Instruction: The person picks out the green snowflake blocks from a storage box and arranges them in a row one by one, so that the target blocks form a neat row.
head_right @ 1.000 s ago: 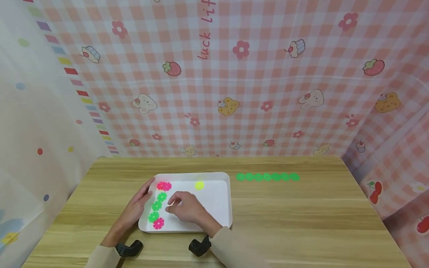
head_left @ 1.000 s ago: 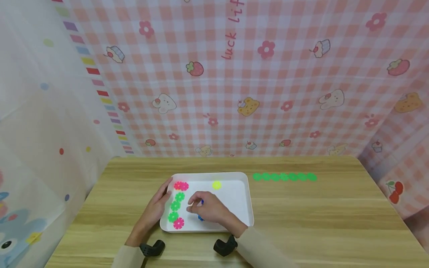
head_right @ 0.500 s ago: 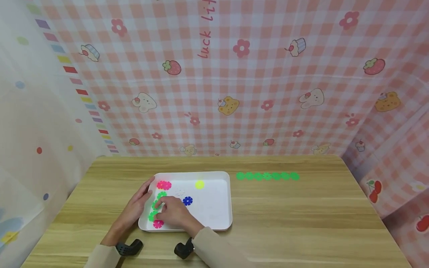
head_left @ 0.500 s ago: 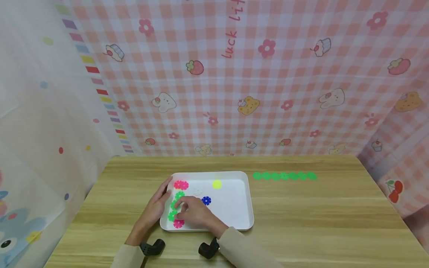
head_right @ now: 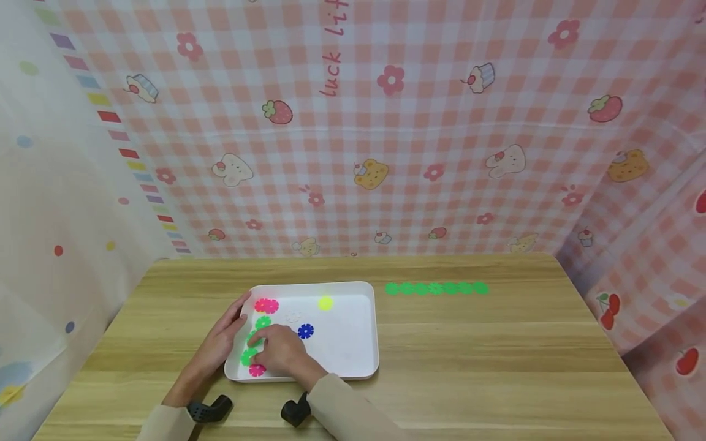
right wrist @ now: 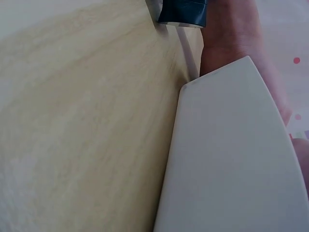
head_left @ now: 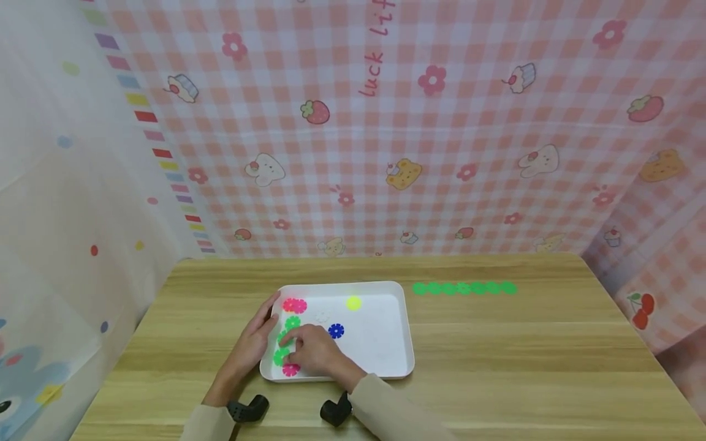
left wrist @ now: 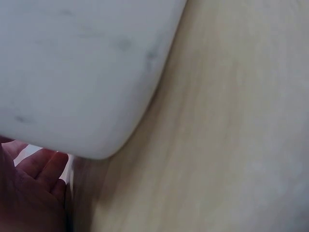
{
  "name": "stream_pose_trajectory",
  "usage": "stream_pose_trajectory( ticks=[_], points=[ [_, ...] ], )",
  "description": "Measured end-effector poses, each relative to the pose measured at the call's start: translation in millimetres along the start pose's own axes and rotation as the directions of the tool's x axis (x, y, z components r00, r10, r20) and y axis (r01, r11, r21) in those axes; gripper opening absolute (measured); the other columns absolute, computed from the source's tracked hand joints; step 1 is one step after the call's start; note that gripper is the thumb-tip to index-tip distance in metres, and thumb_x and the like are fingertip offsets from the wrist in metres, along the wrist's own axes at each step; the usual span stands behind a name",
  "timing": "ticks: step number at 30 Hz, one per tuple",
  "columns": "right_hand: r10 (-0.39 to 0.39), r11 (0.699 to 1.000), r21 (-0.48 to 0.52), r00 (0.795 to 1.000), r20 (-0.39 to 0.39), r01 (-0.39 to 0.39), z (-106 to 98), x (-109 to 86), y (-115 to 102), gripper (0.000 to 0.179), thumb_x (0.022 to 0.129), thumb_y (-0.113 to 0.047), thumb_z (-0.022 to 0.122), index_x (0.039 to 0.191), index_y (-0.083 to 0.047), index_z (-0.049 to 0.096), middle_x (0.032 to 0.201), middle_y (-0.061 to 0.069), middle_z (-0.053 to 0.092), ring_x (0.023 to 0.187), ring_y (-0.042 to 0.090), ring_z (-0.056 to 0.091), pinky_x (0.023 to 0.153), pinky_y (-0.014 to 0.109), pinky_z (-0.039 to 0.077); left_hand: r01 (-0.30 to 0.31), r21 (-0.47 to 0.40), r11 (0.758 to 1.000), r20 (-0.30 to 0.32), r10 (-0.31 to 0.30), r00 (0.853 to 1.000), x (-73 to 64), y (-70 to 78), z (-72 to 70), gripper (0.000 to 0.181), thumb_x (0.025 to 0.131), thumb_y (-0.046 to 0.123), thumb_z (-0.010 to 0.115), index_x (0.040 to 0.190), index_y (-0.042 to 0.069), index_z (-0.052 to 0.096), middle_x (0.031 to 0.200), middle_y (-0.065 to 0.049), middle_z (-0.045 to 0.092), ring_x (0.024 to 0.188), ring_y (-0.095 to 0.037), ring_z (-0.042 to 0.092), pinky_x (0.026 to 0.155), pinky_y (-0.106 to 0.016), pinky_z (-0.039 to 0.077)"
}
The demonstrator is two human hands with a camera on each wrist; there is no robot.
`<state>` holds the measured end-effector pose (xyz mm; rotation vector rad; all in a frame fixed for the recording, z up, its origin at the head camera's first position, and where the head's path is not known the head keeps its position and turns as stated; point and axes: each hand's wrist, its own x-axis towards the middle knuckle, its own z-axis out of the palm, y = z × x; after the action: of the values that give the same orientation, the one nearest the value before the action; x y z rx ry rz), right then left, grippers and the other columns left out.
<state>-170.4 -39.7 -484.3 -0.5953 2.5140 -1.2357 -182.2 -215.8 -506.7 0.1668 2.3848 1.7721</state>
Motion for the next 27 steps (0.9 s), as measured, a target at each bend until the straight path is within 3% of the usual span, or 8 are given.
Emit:
stream_pose_trajectory(
  ticks=[8,27],
  points=[
    [-0.003,1.0,-0.03,1.0,0.016,0.003,1.5,-0.5,2.1,0.023,0.078,-0.009,0.082,0.1,-0.013,0.077,0.06,-0.006,0.05,0.054,0.004,0.043,0.05,0.019,0.035,-0.004,-0.003,1.0,0.002,0.004,1.0,-1.1,0.9,0.2,0.051,0.109,0.02,0.03,0.159,0.021,0.021,0.167,-0.006,0.011,0.153,-0.025,0.005,0.123,-0.052,0.005],
    [0.033,0.999,0.038,0.999,0.003,-0.033,-1.5,-4.5,-0.3,0.022,0.075,-0.008,0.084,0.087,-0.014,0.067,0.068,-0.005,0.052,0.062,0.007,0.046,0.056,0.02,0.038,-0.03,-0.029,0.999,0.002,0.03,1.0,-0.3,3.5,1.1,0.051,0.109,0.016,0.031,0.159,0.019,0.023,0.166,-0.007,0.011,0.153,-0.025,0.006,0.123,-0.05,0.005]
  ],
)
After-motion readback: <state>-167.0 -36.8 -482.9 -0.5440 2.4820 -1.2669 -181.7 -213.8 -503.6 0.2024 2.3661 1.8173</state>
